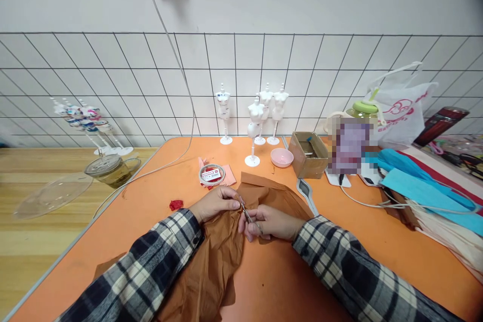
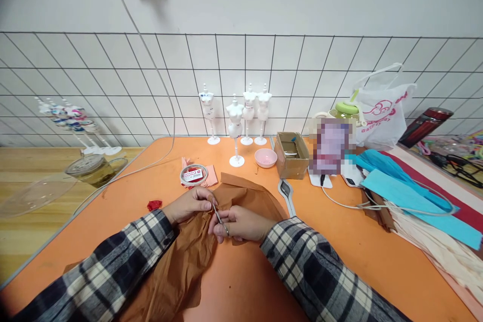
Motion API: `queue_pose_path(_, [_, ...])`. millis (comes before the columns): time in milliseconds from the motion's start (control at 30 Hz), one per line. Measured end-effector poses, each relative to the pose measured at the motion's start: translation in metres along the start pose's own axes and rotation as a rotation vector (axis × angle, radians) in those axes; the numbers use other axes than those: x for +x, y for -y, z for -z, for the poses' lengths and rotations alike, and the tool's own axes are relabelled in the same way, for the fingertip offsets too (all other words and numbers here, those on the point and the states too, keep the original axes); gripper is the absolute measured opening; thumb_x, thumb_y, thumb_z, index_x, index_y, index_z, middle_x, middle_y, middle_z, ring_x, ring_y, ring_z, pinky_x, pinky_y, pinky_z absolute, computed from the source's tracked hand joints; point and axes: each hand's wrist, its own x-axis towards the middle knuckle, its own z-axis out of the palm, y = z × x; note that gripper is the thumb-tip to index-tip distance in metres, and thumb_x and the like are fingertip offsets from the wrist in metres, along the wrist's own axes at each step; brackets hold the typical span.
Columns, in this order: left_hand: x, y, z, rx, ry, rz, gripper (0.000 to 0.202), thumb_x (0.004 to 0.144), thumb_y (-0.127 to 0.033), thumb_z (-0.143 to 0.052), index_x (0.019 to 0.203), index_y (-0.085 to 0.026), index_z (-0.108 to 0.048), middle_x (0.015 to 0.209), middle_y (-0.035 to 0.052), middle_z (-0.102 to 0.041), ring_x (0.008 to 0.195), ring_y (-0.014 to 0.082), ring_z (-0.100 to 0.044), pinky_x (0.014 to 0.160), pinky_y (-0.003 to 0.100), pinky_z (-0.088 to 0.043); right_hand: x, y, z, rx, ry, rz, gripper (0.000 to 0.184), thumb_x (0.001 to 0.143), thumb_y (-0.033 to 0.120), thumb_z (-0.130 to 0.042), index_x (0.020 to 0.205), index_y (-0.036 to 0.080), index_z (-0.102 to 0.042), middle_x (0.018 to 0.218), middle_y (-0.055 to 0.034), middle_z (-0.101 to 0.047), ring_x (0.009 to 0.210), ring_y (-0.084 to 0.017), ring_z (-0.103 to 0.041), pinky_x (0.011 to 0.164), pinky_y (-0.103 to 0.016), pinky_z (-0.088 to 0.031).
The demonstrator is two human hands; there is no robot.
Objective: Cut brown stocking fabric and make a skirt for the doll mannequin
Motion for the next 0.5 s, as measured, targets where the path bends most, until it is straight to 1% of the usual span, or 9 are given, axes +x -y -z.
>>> queue_pose_path(200, [0.0004, -0.0002, -0.0003, 0.030, 0.051, 0.019, 0.035, 0.062, -0.045, -0.083, 0.071, -0.013, -0.074, 0.072, 0.0030, -0.071, 0.067, 0.0137, -0.059, 0.068, 0.024, -0.044, 0.0015, -0.0024, -0.0013, 0.020, 0.012, 0.005, 0.051, 0.076, 0.057, -0.070, 0.100, 0.013, -0.061, 0.077, 0.0011, -0.057, 0.047, -0.001, -0.034, 0.041, -0.016, -0.024])
queue_pose_path(400, [0.0007, -0.0033, 0.0001, 0.071, 0.082, 0.023, 0.036, 0.063, -0.048, -0.082, 0.072, -0.014, -0.075, 0.071, 0.0017, -0.071, 0.067, 0.0131, -0.059, 0.070, 0.024, -0.045, 0.0033, -0.0068, -0.0015, 0.000, -0.032, 0.019, 0.047, 0.075, 0.056, -0.070, 0.088, 0.013, -0.057, 0.064, 0.0032, -0.056, 0.045, -0.003, -0.036, 0.041, -0.017, -0.024])
queue_pose_path(500, [0.0011, -0.0057, 0.0001, 0.096, 0.118, 0.034, 0.034, 0.062, -0.045, -0.083, 0.071, -0.013, -0.075, 0.072, 0.0024, -0.071, 0.069, 0.0139, -0.060, 0.070, 0.024, -0.045, 0.0031, -0.0057, -0.0026, -0.017, -0.024, 0.022, 0.048, 0.076, 0.058, -0.068, 0.089, 0.013, -0.058, 0.066, 0.0019, -0.059, 0.043, -0.003, -0.035, 0.040, -0.017, -0.023])
